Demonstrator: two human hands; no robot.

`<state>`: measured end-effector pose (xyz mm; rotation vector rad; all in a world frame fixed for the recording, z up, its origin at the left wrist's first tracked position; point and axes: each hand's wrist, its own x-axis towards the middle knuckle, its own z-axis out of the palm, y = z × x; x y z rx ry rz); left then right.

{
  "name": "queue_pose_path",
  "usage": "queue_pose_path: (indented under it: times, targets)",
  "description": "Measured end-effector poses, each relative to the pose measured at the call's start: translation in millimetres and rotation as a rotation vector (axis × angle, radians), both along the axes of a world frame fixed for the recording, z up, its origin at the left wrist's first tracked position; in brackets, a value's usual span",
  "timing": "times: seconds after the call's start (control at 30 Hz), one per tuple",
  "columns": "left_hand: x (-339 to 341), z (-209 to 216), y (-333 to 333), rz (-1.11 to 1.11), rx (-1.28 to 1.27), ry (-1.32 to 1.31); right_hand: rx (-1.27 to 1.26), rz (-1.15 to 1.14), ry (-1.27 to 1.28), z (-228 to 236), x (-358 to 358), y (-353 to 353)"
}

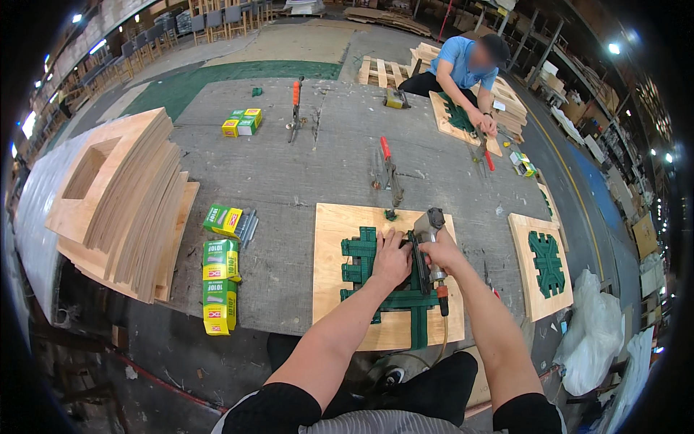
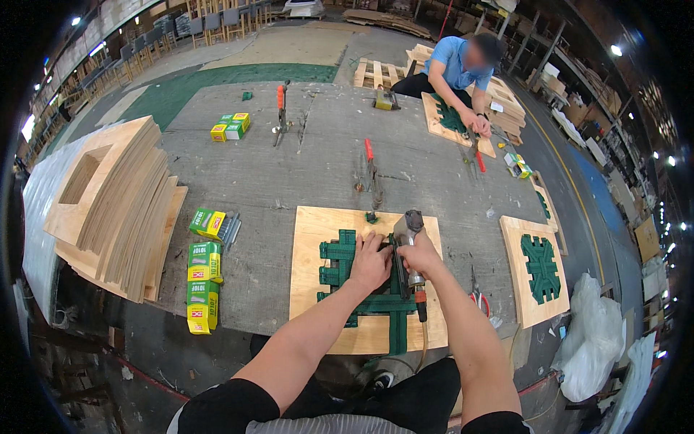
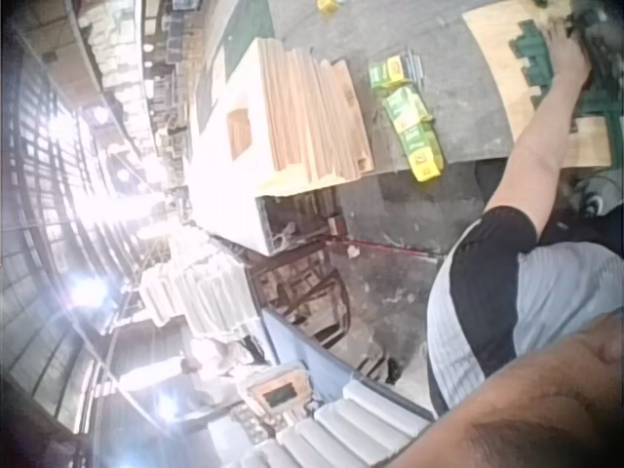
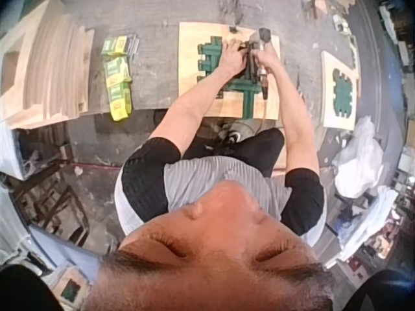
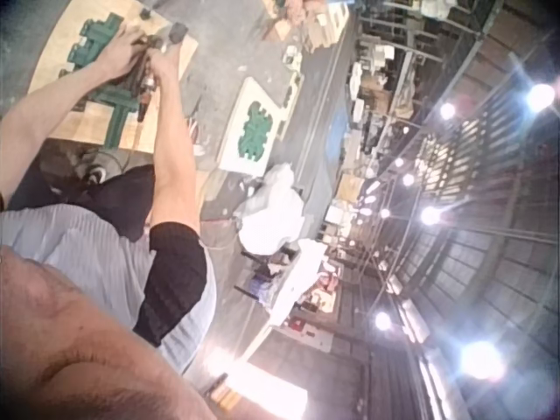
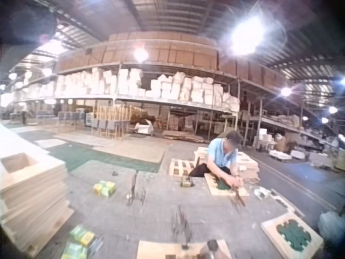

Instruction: The person assembles green plastic strips into a decorative pattern on a wooden board using a nail gun. They place and secure the strips one by one, forming a grid-like design.

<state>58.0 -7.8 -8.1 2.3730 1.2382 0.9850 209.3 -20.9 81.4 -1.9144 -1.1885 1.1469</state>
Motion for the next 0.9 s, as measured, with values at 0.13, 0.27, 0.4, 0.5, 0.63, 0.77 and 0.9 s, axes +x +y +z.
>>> queue_pose_path:
  times: [0.13,0.27,0.4,0.5,0.63,0.77,0.9]
  targets:
    - [-1,0,-1,-0.002,-0.015,-0.009,0.016,-0.017,-0.021,3,3,-1]
    - [1,2,0,0.001,-0.012,-0.018,0.013,0.008,-0.111,1,12,4]
    - [-1,0,0,0.013,-0.012,-0.020,0.005,-0.019,-0.045,2,11,3]
    - [5,2,-3,-0.006,0.010,-0.043,0.001,-0.057,-0.071,-3,22,-4]
    - [0,1,1,-0.005,-0.019,-0.033,-0.006,-0.105,0.042,5,27,-8]
    - [5,0,-4,-0.017,-0.024,-0.043,-0.065,-0.233,0.155,1,63,-18]
    - [0,-3,0,0.011,0.025,-0.036,-0.099,-0.302,0.188,-23,92,-27]
